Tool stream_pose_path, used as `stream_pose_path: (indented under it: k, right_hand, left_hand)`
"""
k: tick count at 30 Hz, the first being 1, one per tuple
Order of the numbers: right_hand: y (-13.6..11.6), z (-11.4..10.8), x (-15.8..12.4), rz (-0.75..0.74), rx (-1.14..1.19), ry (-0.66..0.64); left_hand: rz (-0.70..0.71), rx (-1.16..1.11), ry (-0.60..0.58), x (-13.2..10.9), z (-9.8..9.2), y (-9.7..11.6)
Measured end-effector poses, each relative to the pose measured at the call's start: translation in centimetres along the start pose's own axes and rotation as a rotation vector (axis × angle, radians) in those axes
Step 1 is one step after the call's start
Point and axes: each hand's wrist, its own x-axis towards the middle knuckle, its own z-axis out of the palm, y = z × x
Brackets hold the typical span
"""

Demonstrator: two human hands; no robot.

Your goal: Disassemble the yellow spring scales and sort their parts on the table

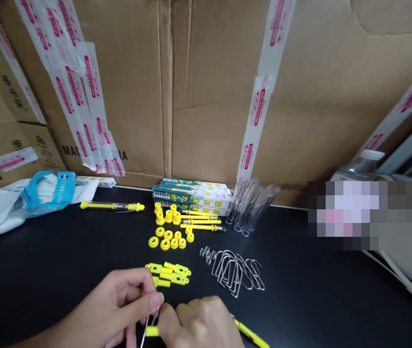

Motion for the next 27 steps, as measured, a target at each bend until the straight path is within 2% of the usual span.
stream_pose_path:
  k: [4,9,12,18,22,27]
  right_hand:
    - [-0.1,0.0,0.1,0.044,0.036,-0.006]
    - [-0.5,-0.3,1.0,0.056,0.011,0.137]
    - [-0.7,-0.4,1.5,0.065,0.012,0.164]
    - [-0.7,-0.2,1.4,0.134,0.109,0.171]
    - [-0.7,-0.1,1.1,0.148,0.224,0.168]
    - [-0.9,-0.3,1.4,0.167,0.229,0.152]
  left_hand:
    - [0.055,-0.024,0.006,-0.1,0.0,-0.1]
    - [0.13,0.009,0.006,-0.2,-0.1,-0.4]
    - [0.157,0.027,0.02,-0.3,-0.1,-0.4]
    - [0.155,0.067,0.064,-0.2,0.6,-0.4]
    - [0.186,0.043,0.052,-0.3,1.1,-0.1]
    - [0.243,0.007,0.093,-0.5,1.2,-0.2]
